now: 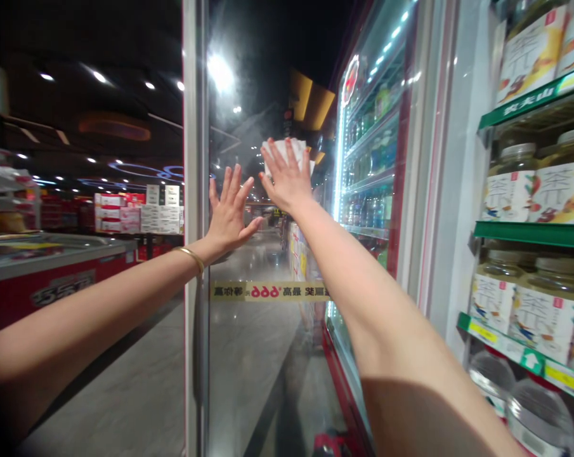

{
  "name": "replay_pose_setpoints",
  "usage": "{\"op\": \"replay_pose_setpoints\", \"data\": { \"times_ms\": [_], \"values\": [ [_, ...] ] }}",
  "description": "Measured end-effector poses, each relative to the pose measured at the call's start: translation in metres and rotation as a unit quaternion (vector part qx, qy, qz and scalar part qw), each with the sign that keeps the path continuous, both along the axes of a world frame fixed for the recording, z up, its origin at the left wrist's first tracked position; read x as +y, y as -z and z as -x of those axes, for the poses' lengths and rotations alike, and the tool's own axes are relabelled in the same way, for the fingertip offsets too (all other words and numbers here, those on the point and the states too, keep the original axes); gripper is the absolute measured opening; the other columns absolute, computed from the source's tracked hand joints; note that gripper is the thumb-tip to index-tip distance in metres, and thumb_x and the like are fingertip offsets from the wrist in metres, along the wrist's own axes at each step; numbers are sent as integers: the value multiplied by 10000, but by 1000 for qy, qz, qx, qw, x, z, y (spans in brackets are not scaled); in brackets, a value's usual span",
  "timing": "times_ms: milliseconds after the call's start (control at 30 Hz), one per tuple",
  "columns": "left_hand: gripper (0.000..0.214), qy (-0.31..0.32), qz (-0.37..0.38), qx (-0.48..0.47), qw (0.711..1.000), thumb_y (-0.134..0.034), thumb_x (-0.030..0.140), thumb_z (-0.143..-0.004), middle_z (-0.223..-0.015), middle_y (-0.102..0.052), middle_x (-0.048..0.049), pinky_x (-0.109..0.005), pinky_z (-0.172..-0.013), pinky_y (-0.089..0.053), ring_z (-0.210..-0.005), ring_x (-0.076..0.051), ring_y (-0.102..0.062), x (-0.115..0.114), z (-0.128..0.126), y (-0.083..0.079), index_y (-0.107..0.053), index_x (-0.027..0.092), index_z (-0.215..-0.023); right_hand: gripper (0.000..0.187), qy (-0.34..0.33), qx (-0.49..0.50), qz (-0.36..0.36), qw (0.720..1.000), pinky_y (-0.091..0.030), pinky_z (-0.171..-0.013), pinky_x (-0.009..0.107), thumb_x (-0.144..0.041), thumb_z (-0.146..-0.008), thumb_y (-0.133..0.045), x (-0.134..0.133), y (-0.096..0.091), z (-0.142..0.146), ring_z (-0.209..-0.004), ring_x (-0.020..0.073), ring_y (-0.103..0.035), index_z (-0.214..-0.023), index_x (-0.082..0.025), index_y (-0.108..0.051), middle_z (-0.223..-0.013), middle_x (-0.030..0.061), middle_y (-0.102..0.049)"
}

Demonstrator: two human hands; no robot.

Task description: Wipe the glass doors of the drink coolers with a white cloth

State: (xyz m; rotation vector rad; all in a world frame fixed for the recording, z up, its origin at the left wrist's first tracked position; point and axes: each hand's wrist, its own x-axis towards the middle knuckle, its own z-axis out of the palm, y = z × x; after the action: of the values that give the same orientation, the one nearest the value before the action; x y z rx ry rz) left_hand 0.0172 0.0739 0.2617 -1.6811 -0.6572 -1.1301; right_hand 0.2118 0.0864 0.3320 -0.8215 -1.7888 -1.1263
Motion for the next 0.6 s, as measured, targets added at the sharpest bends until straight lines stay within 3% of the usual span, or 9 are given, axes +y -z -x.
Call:
{"op": "replay_pose_setpoints", "data": {
  "times_ms": [67, 167, 233, 267, 333, 400, 467, 533, 600],
  "values": [
    [864, 5, 1, -15, 1000, -401, 682, -1060, -1872, -46, -89, -698, -1381, 48, -1750, -333, -22, 1, -1, 0, -60, 355, -1783, 724, 6, 28, 1, 1000, 10, -1356, 811, -471, -1100, -335, -2, 10, 5, -1735, 414, -63, -1770, -209, -257, -1853, 75, -235],
    [805, 7, -1, -16, 1000, -374, 652, -1074, -1871, -81, -74, -691, -1382, 66, -1750, -334, -31, 0, -3, -1, -129, 357, -1781, 695, -13, -200, 5, 980, 29, -1426, 626, -543, -1087, -398, -5, 41, 5, -1736, 288, -147, -1732, -284, -372, -1732, 13, -499],
    [810, -2, 5, 0, 1000, -390, 654, -1068, -1867, -109, -62, -695, -1375, 110, -1749, -346, -39, -1, -5, -1, -143, 358, -1781, 691, -17, -248, 4, 969, 26, -1427, 611, -612, -1081, -397, -3, 54, -11, -1732, 279, -168, -1705, -316, -425, -1708, -7, -532],
    [822, -10, 11, 15, 1000, -409, 664, -1060, -1864, -128, -54, -700, -1367, 139, -1748, -353, -47, -1, -6, -1, -146, 366, -1780, 712, -11, -212, 2, 977, 23, -1411, 666, -631, -1079, -386, 0, 54, -24, -1735, 318, -146, -1711, -303, -414, -1751, 15, -473],
    [832, -30, 26, 54, 998, -451, 680, -1044, -1854, -181, -32, -716, -1346, 191, -1744, -364, -79, -1, -10, -1, -164, 399, -1772, 770, 7, -50, -6, 999, -3, -1346, 806, -638, -1083, -344, 8, 46, -54, -1734, 417, -78, -1747, -250, -333, -1843, 91, -269],
    [820, -42, 38, 85, 995, -482, 681, -1033, -1843, -226, -10, -732, -1332, 213, -1739, -370, -118, -1, -12, -1, -190, 437, -1760, 811, 29, 154, -9, 988, -44, -1302, 865, -623, -1093, -268, 14, 40, -79, -1730, 452, -46, -1783, -201, -196, -1870, 148, -107],
    [813, -44, 42, 96, 994, -500, 676, -1028, -1838, -241, -3, -741, -1329, 213, -1734, -371, -145, 1, -14, -1, -204, 456, -1753, 839, 47, 243, -9, 969, -76, -1324, 831, -613, -1096, -226, 14, 48, -91, -1736, 416, -64, -1792, -165, -89, -1868, 169, -78],
    [818, -41, 39, 92, 994, -511, 677, -1026, -1838, -237, -10, -742, -1331, 206, -1733, -370, -154, 2, -15, -1, -208, 455, -1752, 844, 51, 131, -7, 990, -76, -1368, 759, -622, -1095, -248, 11, 68, -95, -1741, 357, -99, -1793, -180, -72, -1868, 139, -119],
    [815, -39, 33, 90, 995, -513, 676, -1027, -1837, -240, -16, -737, -1336, 198, -1732, -365, -160, 3, -14, -1, -219, 447, -1752, 784, 42, -33, -6, 999, -63, -1404, 676, -658, -1087, -315, 9, 85, -102, -1738, 284, -148, -1782, -322, -180, -1863, 24, -206]
  ]
}}
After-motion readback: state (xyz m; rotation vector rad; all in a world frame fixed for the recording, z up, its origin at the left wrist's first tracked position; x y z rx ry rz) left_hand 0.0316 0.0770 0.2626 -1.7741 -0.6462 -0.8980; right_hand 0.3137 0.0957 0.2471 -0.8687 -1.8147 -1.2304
